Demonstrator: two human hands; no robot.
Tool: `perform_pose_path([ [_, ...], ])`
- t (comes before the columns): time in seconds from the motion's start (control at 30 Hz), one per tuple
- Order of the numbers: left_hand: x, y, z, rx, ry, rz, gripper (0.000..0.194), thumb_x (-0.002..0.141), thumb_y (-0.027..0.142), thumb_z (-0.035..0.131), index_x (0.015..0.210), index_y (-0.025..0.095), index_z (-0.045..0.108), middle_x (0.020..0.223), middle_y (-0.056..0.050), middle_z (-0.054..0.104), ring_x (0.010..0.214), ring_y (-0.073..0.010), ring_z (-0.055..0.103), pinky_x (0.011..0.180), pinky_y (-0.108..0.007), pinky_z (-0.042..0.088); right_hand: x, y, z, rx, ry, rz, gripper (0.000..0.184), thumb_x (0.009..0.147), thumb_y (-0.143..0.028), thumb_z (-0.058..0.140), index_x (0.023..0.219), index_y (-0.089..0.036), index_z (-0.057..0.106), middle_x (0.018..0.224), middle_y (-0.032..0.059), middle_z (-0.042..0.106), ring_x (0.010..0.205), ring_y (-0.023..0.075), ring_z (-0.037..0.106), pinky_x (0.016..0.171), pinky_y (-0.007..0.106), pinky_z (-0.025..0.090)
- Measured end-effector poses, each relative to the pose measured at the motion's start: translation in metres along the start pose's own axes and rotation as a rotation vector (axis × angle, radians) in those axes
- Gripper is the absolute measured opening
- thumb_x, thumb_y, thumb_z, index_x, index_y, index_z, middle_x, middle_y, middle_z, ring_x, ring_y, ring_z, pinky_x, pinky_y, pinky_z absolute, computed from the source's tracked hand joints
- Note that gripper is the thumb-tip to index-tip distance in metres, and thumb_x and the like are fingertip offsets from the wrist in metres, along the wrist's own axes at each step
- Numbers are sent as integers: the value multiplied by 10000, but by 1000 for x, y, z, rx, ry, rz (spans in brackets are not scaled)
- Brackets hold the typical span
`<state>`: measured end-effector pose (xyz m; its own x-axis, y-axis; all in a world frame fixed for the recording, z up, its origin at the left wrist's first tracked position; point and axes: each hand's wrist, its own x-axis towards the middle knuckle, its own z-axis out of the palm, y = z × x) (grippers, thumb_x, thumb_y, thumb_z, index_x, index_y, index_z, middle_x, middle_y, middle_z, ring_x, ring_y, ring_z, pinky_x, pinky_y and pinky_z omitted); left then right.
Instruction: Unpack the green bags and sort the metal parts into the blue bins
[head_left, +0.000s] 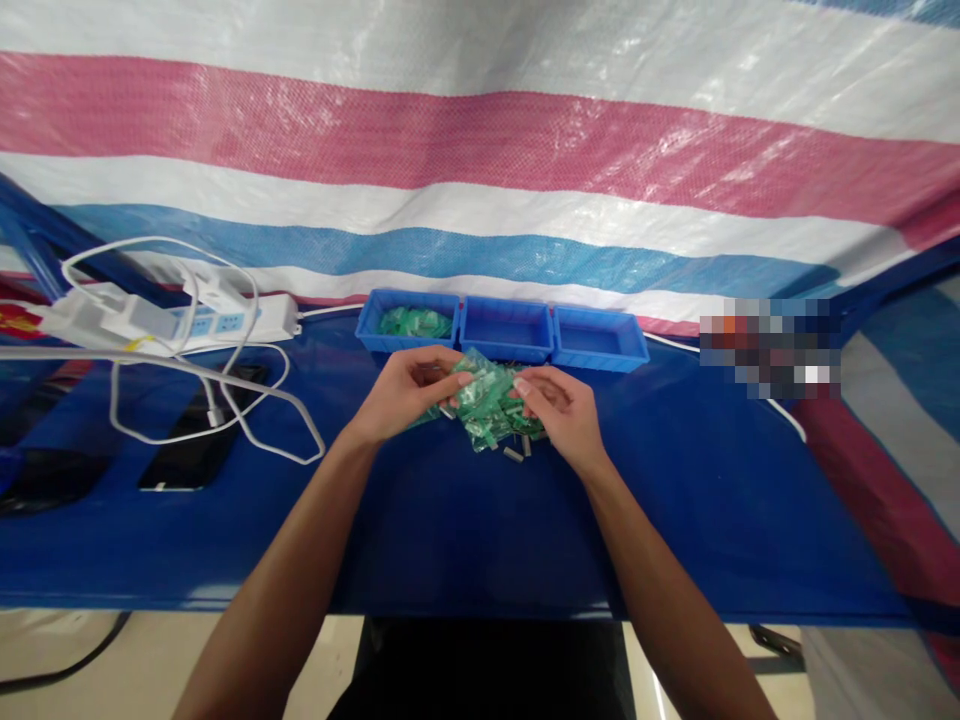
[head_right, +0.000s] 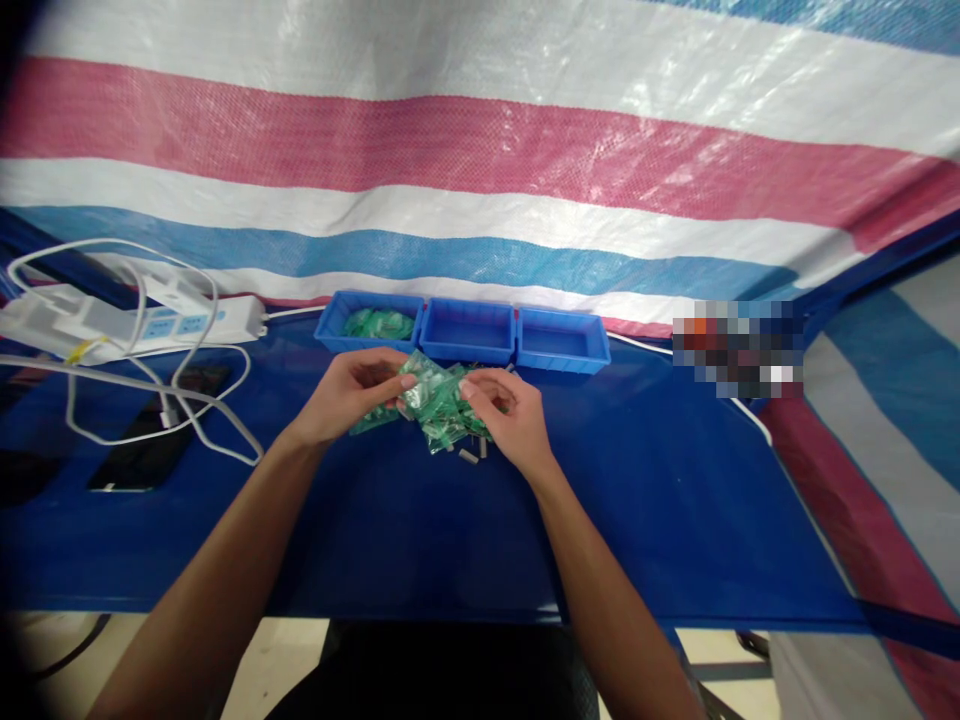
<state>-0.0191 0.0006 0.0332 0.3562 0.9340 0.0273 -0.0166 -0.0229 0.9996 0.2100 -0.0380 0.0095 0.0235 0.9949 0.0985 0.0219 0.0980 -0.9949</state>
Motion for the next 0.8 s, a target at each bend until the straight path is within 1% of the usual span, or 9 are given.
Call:
perform_pose_path([
  [0.07, 2, -4, 11, -62, -34, -29, 394, 769, 407, 881, 1016, 128, 755, 816, -54, 743, 645, -144, 674, 621, -249, 544, -1, 0, 1, -8, -58, 7, 304, 825, -470, 820, 976, -210, 777, 777, 22, 745, 620, 156, 651, 573, 279, 521],
  [0.13, 2, -7, 19, -90, -73, -56, 411, 765, 396, 885, 1052, 128, 761, 879, -76, 773, 708, -168, 712, 674, -267, 573, -2, 1, 1, -2, -94, 8, 282, 835, -463, 815, 945, -207, 776, 710, 7, 712, 596, 150, 633, 560, 273, 508],
  [0.17, 2, -9, 21, -97, -73, -62, 412, 765, 392, 885, 1058, 129, 763, 894, -80, 780, 725, -171, 720, 683, -267, 576, -2, 1, 0, 4, -100, 9, 270, 844, -461, 807, 918, -203, 773, 673, -1, 692, 574, 145, 617, 548, 270, 498],
  [0.23, 1, -10, 24, -82, -70, -76, 378, 773, 395, 878, 1014, 126, 768, 845, -70, 774, 698, -158, 707, 659, -249, 561, -1, 1, -1, 14, -93, 16, 268, 850, -461, 802, 871, -197, 766, 618, -10, 660, 530, 136, 588, 521, 267, 476],
  [0.37, -1, -6, 25, 30, -134, -98, 330, 819, 432, 831, 847, 113, 753, 675, -38, 709, 587, -112, 617, 569, -211, 488, 1, 3, -3, 23, -71, 33, 277, 831, -463, 821, 823, -193, 758, 565, -18, 634, 484, 127, 557, 490, 262, 441],
  [0.5, -3, -1, 27, 120, -169, -83, 379, 873, 477, 766, 764, 116, 727, 612, -17, 653, 546, -90, 557, 526, -195, 429, 1, 3, -2, 40, -53, 30, 267, 827, -455, 825, 829, -195, 766, 556, -18, 632, 477, 123, 552, 484, 259, 434],
  [0.7, -3, -2, 26, 98, -188, -87, 433, 893, 525, 738, 765, 111, 728, 585, -7, 611, 532, -82, 527, 508, -194, 389, 1, 1, 0, 86, -43, 69, 297, 809, -478, 833, 867, -194, 767, 554, -20, 636, 476, 126, 555, 479, 261, 444],
  [0.77, -1, -4, 22, 68, -175, -93, 441, 894, 535, 737, 764, 114, 729, 582, -11, 613, 523, -82, 520, 501, -198, 380, 2, 2, -1, 101, -10, 61, 306, 821, -483, 822, 914, -197, 766, 606, -10, 677, 484, 125, 564, 488, 264, 454],
  [0.8, 0, -6, 19, 50, -149, -93, 443, 895, 539, 737, 763, 116, 731, 579, -13, 615, 519, -83, 519, 499, -201, 379, 3, 2, -2, 102, 10, 54, 310, 830, -485, 814, 941, -199, 767, 649, 0, 706, 492, 124, 570, 494, 267, 460],
])
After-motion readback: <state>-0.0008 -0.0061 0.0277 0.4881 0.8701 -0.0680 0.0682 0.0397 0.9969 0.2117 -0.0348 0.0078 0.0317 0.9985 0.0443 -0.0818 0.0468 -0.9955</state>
